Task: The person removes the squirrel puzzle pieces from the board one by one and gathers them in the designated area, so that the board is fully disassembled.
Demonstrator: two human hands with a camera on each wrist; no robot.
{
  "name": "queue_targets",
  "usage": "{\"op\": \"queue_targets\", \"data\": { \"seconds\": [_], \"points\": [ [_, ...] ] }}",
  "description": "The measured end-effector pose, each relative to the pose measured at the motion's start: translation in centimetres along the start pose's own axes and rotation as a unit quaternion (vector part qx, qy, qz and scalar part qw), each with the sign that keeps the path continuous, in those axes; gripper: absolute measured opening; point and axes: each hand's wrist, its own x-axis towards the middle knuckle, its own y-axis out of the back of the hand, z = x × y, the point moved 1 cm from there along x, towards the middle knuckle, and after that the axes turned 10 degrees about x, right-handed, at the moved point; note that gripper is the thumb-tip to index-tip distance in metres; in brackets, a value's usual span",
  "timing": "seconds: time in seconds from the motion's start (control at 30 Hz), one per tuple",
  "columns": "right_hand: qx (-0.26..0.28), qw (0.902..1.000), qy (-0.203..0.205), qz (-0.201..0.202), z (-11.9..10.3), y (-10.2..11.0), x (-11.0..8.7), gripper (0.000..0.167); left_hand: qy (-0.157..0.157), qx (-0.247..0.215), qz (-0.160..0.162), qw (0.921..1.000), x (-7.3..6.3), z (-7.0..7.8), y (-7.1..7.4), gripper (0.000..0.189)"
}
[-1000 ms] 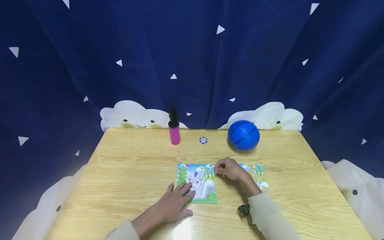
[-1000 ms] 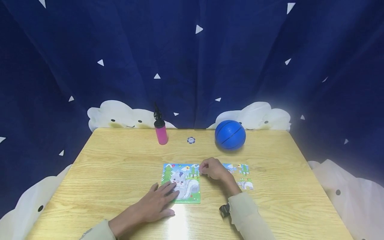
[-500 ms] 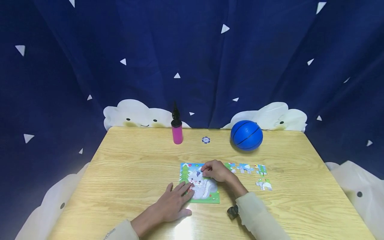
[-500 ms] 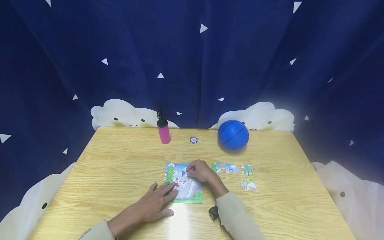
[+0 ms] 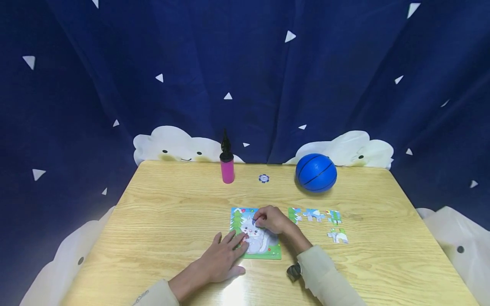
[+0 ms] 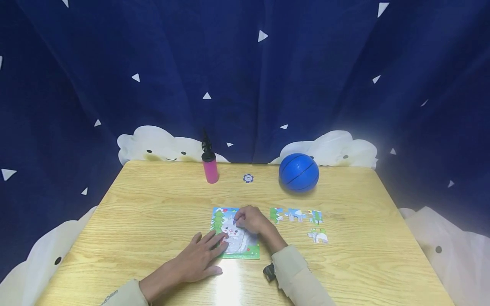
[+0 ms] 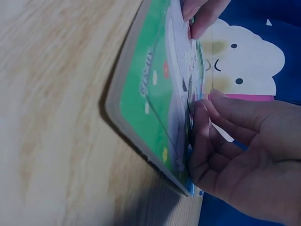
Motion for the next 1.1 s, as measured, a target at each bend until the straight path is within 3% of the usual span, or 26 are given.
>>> {"op": "queue_targets", "data": {
  "seconds": [0.43,0.77,1.1],
  "points": [
    [-0.002,0.9999,0.007,0.011,-0.1,0.1,-0.1,0.008,0.001,0.004,-0.003,1.0000,0.3,0.1,-0.1,0.067],
    [0.028,0.9996,-0.004,0.005,0.0,0.3,-0.1,0.004,0.002,0.011,-0.007,0.9999,0.3,0.1,-0.2,0.068],
    [0.049,0.9986,0.020,-0.003,0.5,2.4,-1.2,0.006,0.006,0.012,-0.012,0.9998,0.3,0.1,0.1,0.067]
  ]
}}
